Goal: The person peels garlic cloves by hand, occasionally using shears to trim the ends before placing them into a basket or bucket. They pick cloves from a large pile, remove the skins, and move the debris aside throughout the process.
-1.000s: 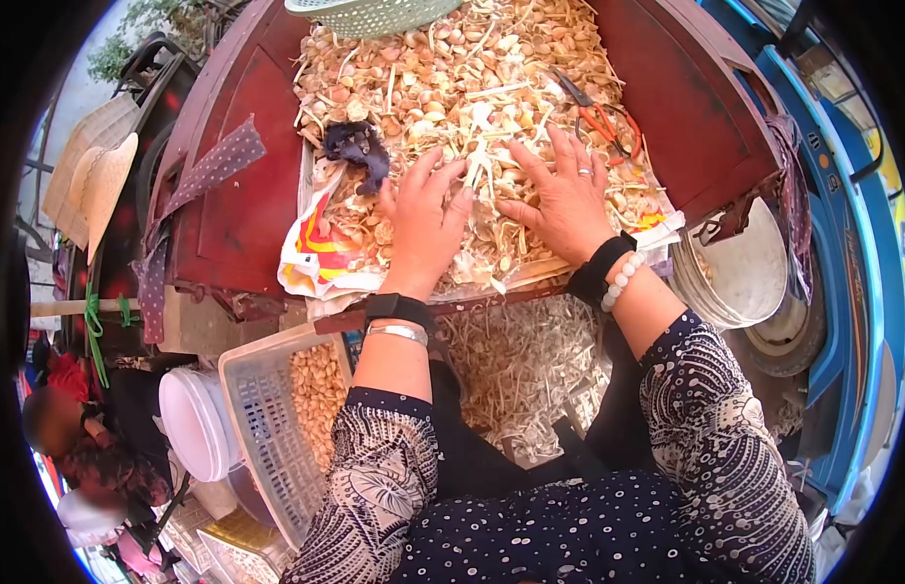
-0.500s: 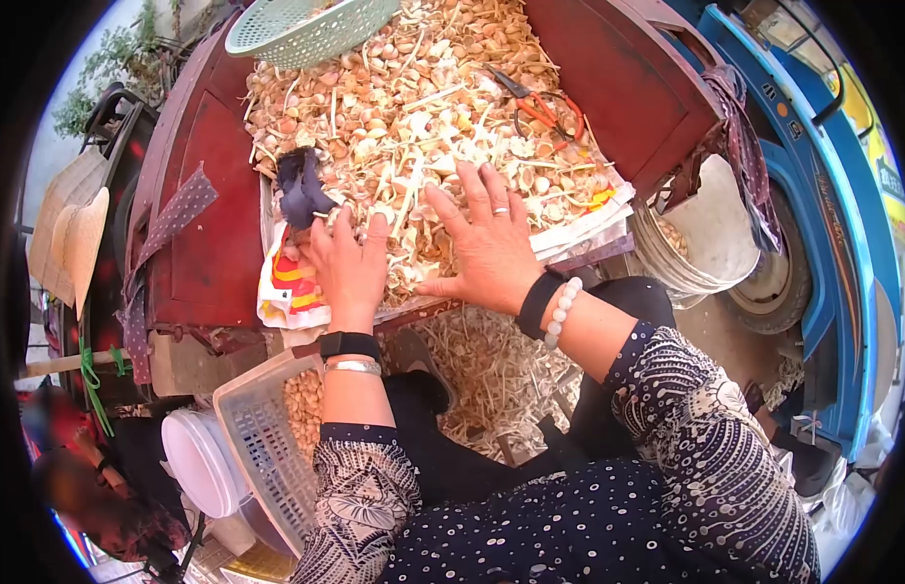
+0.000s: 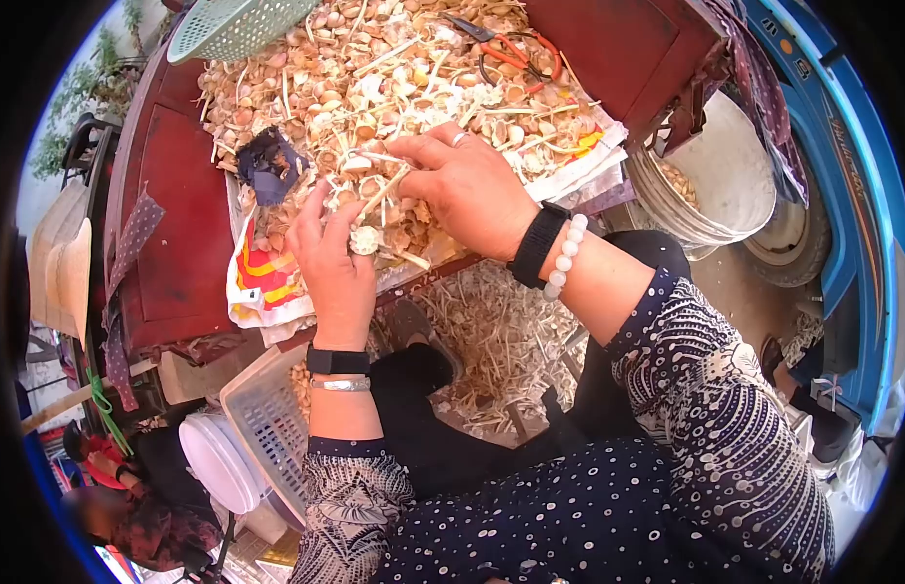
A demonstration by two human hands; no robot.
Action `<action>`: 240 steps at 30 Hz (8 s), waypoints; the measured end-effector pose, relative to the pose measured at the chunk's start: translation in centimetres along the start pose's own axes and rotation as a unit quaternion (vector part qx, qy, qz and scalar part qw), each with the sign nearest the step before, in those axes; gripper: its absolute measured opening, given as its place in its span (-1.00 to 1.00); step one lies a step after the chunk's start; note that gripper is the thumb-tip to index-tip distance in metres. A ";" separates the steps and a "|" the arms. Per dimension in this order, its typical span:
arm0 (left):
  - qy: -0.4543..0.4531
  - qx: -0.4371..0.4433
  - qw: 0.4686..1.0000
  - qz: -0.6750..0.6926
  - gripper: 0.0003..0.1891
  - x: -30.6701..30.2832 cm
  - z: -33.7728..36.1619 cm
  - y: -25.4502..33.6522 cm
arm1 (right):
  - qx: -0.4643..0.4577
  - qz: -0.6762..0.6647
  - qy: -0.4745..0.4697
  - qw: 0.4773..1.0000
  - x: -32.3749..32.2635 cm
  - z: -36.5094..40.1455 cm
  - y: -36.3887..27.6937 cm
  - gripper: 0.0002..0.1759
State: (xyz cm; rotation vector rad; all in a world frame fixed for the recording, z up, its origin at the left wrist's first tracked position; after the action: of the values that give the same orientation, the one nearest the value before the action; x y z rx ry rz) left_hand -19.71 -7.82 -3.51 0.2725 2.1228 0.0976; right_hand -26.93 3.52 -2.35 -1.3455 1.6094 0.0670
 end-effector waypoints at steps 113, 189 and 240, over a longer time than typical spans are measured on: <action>-0.140 -0.073 0.984 0.080 -0.81 3.1 1.0 0.5 | 0.127 0.101 -0.179 0.970 3.6 1.3 1.5 -0.75; -0.059 -0.168 0.984 -0.018 -0.82 -12.6 13.1 -2.9 | -0.080 0.070 -0.162 0.981 9.9 0.4 -8.8 -0.91; 0.185 -0.429 0.810 0.354 -0.90 -1.8 13.0 1.0 | 0.077 -0.316 -0.393 0.860 7.1 7.5 -8.9 -0.81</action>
State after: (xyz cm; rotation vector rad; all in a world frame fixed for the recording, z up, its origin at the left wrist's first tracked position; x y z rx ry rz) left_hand -7.71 -7.75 -8.81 0.5019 1.9947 1.6131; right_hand -14.62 -0.50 -6.45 -1.4010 0.4444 0.0744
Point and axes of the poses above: each hand's wrist, its own z-axis away from the middle knuckle, its own x-axis out of the palm, y = z × x, the point moved 10 cm from there along -z, towards the middle knuckle, and after that the axes turned 14 degrees about x, right-handed, at the moved point
